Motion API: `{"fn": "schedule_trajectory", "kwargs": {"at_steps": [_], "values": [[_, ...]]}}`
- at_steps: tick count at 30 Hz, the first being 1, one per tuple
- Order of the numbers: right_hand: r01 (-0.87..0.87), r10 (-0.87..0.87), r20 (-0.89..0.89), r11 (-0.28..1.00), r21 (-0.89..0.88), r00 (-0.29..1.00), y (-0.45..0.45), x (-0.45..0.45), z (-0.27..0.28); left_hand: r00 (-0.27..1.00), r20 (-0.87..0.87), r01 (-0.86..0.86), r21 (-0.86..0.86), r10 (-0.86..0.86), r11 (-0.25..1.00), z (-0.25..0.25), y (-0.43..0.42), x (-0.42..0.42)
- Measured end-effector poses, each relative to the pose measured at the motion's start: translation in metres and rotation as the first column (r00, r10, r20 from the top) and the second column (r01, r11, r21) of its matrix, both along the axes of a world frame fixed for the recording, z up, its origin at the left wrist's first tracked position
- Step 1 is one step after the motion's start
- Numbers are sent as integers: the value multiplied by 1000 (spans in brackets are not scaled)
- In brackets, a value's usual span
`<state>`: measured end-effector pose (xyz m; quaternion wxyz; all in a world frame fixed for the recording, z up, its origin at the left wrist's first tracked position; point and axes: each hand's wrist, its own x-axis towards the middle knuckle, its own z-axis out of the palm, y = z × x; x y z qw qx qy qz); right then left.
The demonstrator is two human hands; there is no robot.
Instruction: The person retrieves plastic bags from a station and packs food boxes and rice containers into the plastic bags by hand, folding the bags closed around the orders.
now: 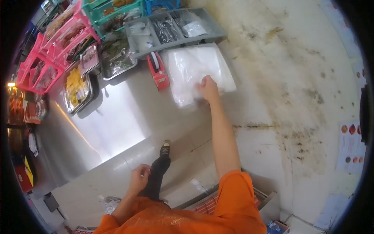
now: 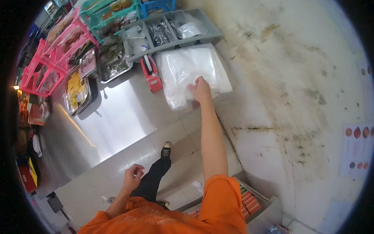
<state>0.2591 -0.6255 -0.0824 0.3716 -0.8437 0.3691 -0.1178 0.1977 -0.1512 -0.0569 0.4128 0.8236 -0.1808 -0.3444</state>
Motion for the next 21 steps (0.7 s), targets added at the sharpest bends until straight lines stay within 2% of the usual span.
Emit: {"fn": "schedule_trajectory", "kwargs": {"at_steps": [2, 3, 6, 7, 9, 12, 13, 15, 17, 18, 19, 20, 21], "values": [[-19, 4, -169, 996, -90, 986, -28, 21, 3, 996, 57, -74, -5, 74, 997, 16, -43, 39], [-41, 6, -253, 991, -131, 967, -38, 30, 2, 991, 128, -25, -33, 29, 999, 24, -66, 54], [-52, -4, -150, 930, -365, 989, -57, 32, -14, 928, 346, 198, -138, -140, 970, 44, -136, 75], [-111, 82, -90, 913, -393, 993, -62, 31, -9, 871, 453, 304, -189, -192, 934, 48, -166, 84], [-218, 256, 23, 864, -454, 966, -68, 22, 0, 795, 522, 444, -153, -309, 883, 44, -227, 98], [-276, 320, 34, 863, -424, 947, -68, 10, 14, 644, 695, 598, -195, -321, 778, 27, -328, 117], [-243, 289, 93, 909, -337, 953, -64, 5, 29, 600, 742, 626, -201, -301, 753, 15, -355, 123], [-181, 213, 211, 970, -162, 954, -46, -4, 76, 666, 726, 457, -214, -172, 863, -10, -388, 134], [22, -16, 245, 999, -24, 969, -10, -41, 119, 495, 638, 690, 124, -590, 713, -15, -405, 164], [174, -130, 298, 977, -126, 946, 13, -78, 114, 363, 543, 776, 273, -757, 568, -15, -407, 178], [420, -431, 360, 901, 111, 828, 33, -101, 138, 395, 419, 755, 359, -818, 549, -16, -406, 184], [601, -697, 408, 716, 355, 590, 53, -125, 162, 410, 289, 741, 447, -865, 501, -15, -405, 187], [544, -972, 177, 234, 806, 155, 72, -136, 214, 409, 159, 731, 532, -898, 427, -12, -407, 188]]}}
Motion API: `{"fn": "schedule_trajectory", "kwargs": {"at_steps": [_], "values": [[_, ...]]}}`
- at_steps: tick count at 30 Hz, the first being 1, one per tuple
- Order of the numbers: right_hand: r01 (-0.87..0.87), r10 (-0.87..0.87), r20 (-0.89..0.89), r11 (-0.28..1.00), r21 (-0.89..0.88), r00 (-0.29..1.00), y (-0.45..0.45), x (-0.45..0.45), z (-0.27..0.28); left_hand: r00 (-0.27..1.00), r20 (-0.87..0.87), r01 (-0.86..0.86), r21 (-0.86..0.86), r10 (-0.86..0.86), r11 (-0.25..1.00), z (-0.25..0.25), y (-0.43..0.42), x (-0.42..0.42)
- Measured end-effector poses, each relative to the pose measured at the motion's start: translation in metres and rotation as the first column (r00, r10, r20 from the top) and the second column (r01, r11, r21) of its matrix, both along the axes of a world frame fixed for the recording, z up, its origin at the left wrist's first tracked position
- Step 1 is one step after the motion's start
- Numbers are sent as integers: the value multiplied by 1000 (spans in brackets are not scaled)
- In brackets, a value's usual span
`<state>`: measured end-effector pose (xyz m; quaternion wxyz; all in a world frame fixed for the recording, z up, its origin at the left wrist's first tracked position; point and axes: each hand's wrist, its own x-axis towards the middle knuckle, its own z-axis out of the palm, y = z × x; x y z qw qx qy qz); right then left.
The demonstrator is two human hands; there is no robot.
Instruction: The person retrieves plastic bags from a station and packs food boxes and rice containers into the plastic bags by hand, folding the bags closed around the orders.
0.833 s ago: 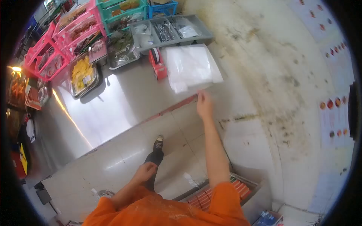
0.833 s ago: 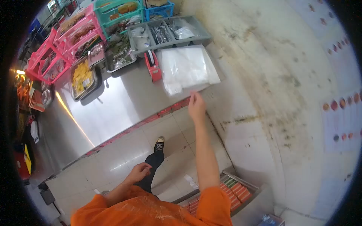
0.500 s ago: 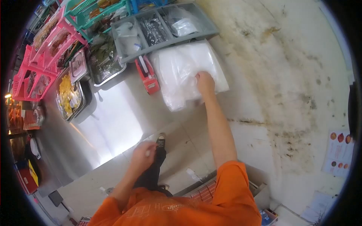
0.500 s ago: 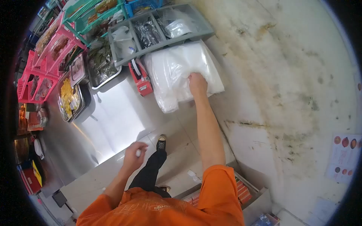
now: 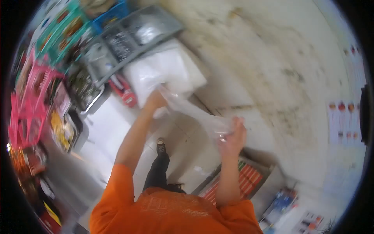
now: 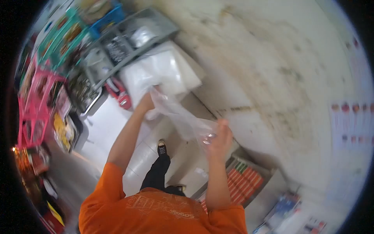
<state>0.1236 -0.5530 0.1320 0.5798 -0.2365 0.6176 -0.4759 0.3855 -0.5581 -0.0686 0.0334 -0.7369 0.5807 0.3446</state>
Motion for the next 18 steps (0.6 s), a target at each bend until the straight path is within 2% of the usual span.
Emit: {"fn": "schedule_trajectory", "kwargs": {"at_steps": [1, 2, 3, 4, 5, 6, 7, 8, 9, 10, 11, 12, 13, 14, 15, 16, 18], "values": [[-194, 192, -62, 981, -23, 979, 13, -39, -4, 1000, 25, 11, 151, -15, 989, 3, -6, -4], [-365, 359, -130, 931, -22, 924, 30, -90, -18, 997, -25, -80, -79, 78, 994, 25, 23, -21], [-504, 492, -202, 863, -9, 847, 52, -133, -19, 989, -135, 10, -303, -53, 953, 53, 40, -48], [-652, 617, -329, 758, 7, 715, 78, -153, -9, 958, -188, 95, -511, -219, 854, 79, 57, -76], [-753, 696, -452, 654, 78, 558, 104, -166, -1, 853, -410, -29, -654, -322, 756, 101, 72, -120], [-779, 735, -299, 626, -48, 609, 124, -176, 8, 514, -769, -266, -564, -380, 781, 132, 83, -181], [-772, 760, -147, 605, -196, 633, 144, -187, 22, 184, -958, -202, -254, -218, 946, 159, 92, -227], [-678, 641, -223, 708, -200, 735, 165, -199, 44, -82, -992, -80, 99, 93, 992, 187, 102, -274], [-584, 526, -273, 782, -217, 805, 184, -218, 60, 13, -875, 203, 476, 483, 856, 208, 108, -302], [-470, 396, -311, 856, -217, 864, 210, -248, 65, 237, -619, 350, 773, 749, 529, 219, 116, -330], [-379, 278, -369, 894, -239, 887, 237, -279, 69, 257, -881, 605, 468, 398, 644, 210, 127, -352], [-306, 169, -436, 914, -266, 884, 261, -313, 74, 105, -994, 811, 87, 2, 579, 190, 127, -375], [-24, -122, -413, 944, -330, 903, 298, -341, 76, -158, -927, 899, -278, -340, 339, 178, 124, -391], [235, -389, -385, 891, -389, 837, 359, -354, 92, 80, -895, 940, -79, -439, 332, 181, 129, -398], [450, -535, -224, 826, -339, 815, 407, -371, 105, 299, -800, 933, 131, -520, 335, 185, 135, -404], [634, -664, -49, 731, -251, 746, 451, -399, 97, 444, -702, 886, 252, -557, 389, 182, 141, -433], [764, -788, -24, 604, -225, 615, 492, -401, 74, 478, -738, 828, 198, -477, 525, 175, 162, -498]]}}
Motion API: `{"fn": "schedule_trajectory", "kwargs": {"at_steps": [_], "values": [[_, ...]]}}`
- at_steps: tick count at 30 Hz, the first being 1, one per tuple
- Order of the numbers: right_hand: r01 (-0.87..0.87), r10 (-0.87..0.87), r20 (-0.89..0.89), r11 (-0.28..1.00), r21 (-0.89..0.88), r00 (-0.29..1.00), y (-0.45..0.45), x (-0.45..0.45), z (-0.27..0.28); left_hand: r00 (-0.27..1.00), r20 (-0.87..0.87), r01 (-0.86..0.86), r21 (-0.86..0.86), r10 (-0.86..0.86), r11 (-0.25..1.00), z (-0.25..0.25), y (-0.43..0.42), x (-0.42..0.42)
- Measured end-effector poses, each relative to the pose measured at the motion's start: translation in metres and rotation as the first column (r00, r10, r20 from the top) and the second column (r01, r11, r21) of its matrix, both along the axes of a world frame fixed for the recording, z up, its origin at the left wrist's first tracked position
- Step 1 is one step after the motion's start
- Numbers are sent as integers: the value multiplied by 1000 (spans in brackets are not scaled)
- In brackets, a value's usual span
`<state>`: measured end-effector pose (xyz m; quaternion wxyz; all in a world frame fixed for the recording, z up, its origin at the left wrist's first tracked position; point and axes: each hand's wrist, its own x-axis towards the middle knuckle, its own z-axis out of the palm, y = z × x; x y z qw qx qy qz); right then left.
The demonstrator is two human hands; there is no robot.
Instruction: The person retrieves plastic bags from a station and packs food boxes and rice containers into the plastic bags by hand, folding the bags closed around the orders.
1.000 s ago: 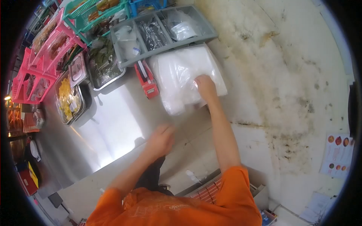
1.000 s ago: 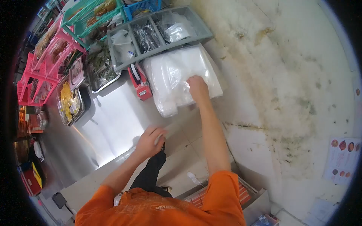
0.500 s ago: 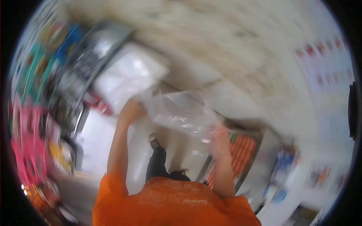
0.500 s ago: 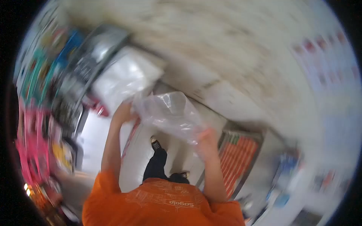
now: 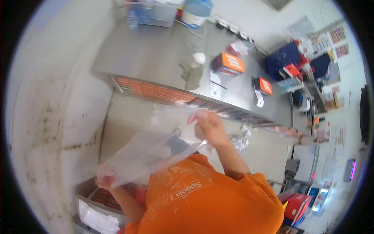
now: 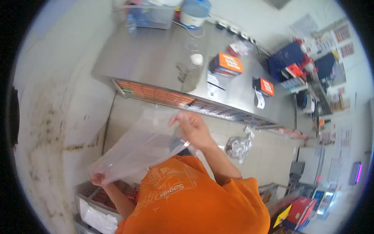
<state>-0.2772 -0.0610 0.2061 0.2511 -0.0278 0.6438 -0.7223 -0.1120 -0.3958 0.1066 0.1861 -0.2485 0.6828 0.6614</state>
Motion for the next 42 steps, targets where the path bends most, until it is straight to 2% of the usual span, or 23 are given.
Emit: {"fn": "schedule_trajectory", "kwargs": {"at_steps": [5, 7, 9, 12, 13, 15, 18, 19, 20, 21, 23, 24, 25, 28, 29, 32, 33, 35, 36, 37, 39, 40, 42], "values": [[299, -308, 25, 938, 176, 951, 82, -17, -57, 962, -185, -159, 224, 202, 962, -10, 138, -146], [378, -368, -90, 911, 162, 926, 129, -28, -69, 978, -188, -59, 156, 88, 986, 2, 176, -173], [438, -416, -143, 875, 205, 898, 180, -35, -82, 985, -12, 171, -144, -175, 975, 15, 200, -201], [507, -524, -6, 822, 261, 852, 253, -53, -98, 995, -23, 100, 61, -99, 993, -29, 233, -230], [576, -543, -225, 655, 490, 809, 268, -60, -111, 981, -63, 185, 59, -181, 981, -31, 242, -238], [676, -353, -603, 130, 726, 715, 288, -69, -133, 932, -134, 348, 58, -338, 936, -22, 282, -251], [784, -130, -779, -19, 620, 613, 276, -56, -125, 876, 171, 474, -134, -451, 870, -26, 344, -266], [596, -348, -501, 271, 756, 793, 258, -51, -112, 850, 218, 510, -115, -479, 853, -34, 364, -266], [385, -438, -128, 572, 724, 890, 241, -46, -102, 863, -70, 496, -66, -500, 866, -56, 385, -259], [414, -496, -72, 627, 660, 865, 233, -45, -104, 809, -359, 495, -12, -466, 869, -75, 402, -256], [471, -577, 49, 710, 523, 816, 227, -48, -106, 870, -199, 490, 233, -452, 840, -51, 422, -268], [535, -618, 39, 708, 461, 785, 232, -53, -108, 887, -114, 457, 353, -447, 817, -39, 427, -275], [593, -658, 37, 700, 397, 752, 239, -57, -109, 817, -52, 574, 166, -574, 802, -36, 424, -286], [565, -613, 42, 750, 343, 789, 239, -73, -95, 865, 10, 502, -43, -502, 864, -43, 454, -309], [526, -570, 33, 777, 346, 821, 239, -81, -90, 903, -150, 406, -3, -402, 914, -39, 469, -313], [510, -586, 29, 727, 459, 810, 254, -104, -106, 918, -60, 393, 259, -391, 882, -48, 480, -353], [522, -585, 6, 728, 444, 811, 259, -115, -104, 906, 34, 386, 343, -422, 856, -17, 486, -368], [542, -587, -28, 727, 422, 809, 273, -133, -98, 737, -129, 675, 194, -663, 712, -14, 479, -390], [640, -673, 15, 710, 296, 740, 280, -145, -100, 612, -202, 789, 96, -765, 606, -15, 477, -403], [732, -748, 66, 661, 166, 661, 288, -156, -102, 609, -388, 770, 82, -692, 633, -47, 478, -404], [863, -860, 106, 480, -161, 498, 314, -169, -111, 571, -362, 782, -36, -737, 623, -76, 460, -419], [861, -860, 75, 494, -124, 504, 329, -175, -106, 544, -355, 787, -97, -760, 609, -82, 456, -431], [861, -861, 19, 507, -40, 508, 351, -181, -90, 737, -210, 667, 67, -643, 742, -75, 455, -448]]}}
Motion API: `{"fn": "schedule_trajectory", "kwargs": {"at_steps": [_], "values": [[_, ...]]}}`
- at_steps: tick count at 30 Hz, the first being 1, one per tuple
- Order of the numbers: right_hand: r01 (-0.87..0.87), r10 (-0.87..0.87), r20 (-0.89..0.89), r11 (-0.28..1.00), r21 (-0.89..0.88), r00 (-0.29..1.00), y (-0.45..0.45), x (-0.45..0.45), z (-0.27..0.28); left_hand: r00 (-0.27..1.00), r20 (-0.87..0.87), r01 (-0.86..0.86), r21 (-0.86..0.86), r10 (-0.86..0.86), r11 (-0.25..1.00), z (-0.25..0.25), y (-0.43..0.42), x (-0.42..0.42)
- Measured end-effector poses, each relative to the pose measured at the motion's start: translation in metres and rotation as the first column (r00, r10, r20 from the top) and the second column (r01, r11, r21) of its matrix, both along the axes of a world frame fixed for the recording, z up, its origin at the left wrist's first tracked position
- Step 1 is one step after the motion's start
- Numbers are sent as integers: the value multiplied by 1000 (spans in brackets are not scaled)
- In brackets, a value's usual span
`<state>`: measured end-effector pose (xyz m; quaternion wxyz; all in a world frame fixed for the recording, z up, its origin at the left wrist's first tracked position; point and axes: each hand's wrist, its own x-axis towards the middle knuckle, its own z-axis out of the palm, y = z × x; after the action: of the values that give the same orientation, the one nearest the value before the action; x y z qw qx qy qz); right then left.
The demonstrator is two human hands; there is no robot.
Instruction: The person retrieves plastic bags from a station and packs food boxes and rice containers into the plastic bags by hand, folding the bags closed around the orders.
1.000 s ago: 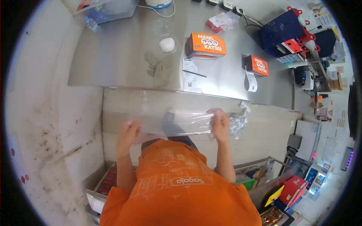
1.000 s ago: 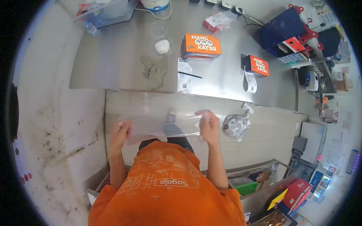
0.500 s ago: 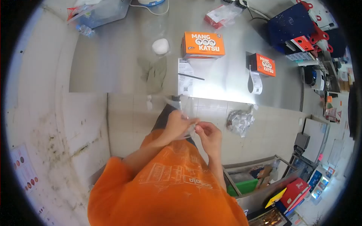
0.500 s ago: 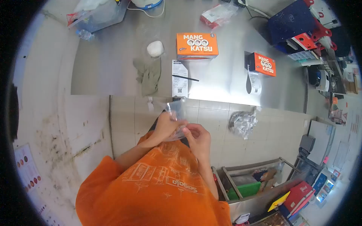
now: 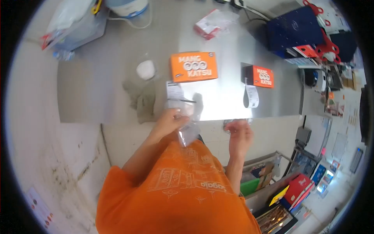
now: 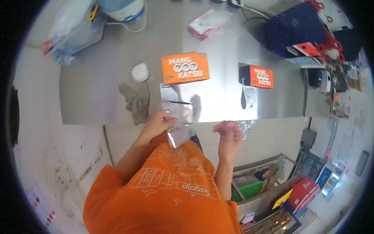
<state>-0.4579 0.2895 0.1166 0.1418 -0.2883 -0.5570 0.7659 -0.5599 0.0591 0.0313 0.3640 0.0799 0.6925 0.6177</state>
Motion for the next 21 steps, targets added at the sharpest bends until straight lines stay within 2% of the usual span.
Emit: {"fn": "schedule_trajectory", "kwargs": {"at_steps": [1, 2, 4, 5, 7, 8, 9, 10, 11, 12, 13, 15, 17, 18, 19, 21], "values": [[-135, 121, 116, 983, 121, 986, -7, -6, 3, 990, 116, -80, -15, 81, 997, 5, 5, -6], [-279, 224, 250, 936, 213, 942, -23, -15, 4, 995, 85, -47, -24, 49, 999, 8, 16, -11], [-392, 298, 337, 882, 260, 893, -51, -33, 5, 1000, 16, 22, -39, -22, 999, 16, 47, -17], [-369, 267, 369, 898, 240, 890, -49, -35, 4, 999, -13, -41, 77, 42, 996, 12, 64, -11], [-337, 226, 432, 920, 199, 873, -33, -36, -2, 996, -55, 79, 52, -76, 995, 28, 81, -21], [-223, 179, 399, 973, 66, 899, -23, -29, -7, 988, -72, 139, 32, -136, 990, 37, 85, -25], [-106, 125, 369, 992, -72, 921, -11, -18, -14, 985, -16, 172, 4, -172, 985, 43, 87, -28], [100, -35, 289, 972, -215, 957, 5, 1, -14, 974, -174, 109, -184, -142, 977, 34, 83, -31], [282, -216, 216, 892, -354, 952, 21, 20, -14, 934, -334, 3, -348, -127, 937, 22, 74, -38], [470, -477, 127, 721, -510, 870, 48, 47, -4, 932, -363, -142, -425, -24, 894, 11, 54, -52], [441, -426, 135, 791, -424, 894, 77, 55, 34, 919, -393, -252, -535, 27, 806, -24, 21, -63], [367, -333, 170, 899, -239, 927, 136, 68, 111, 914, -365, -198, -779, -174, 595, -35, -25, -76], [31, -36, 213, 999, 27, 976, 170, 96, 112, 927, -332, -66, -600, -173, 797, 22, 11, -65], [15, -70, 168, 951, 308, 983, 142, 65, 107, 938, -300, 0, -498, -172, 867, 44, 22, -52], [14, -83, 94, 820, 572, 992, 122, 41, 100, 803, -476, 42, -554, -358, 831, 38, 25, -31], [-182, 62, 223, 799, 574, 973, 125, 40, 49, 957, -78, 173, -621, -279, 764, 77, 59, -11]]}}
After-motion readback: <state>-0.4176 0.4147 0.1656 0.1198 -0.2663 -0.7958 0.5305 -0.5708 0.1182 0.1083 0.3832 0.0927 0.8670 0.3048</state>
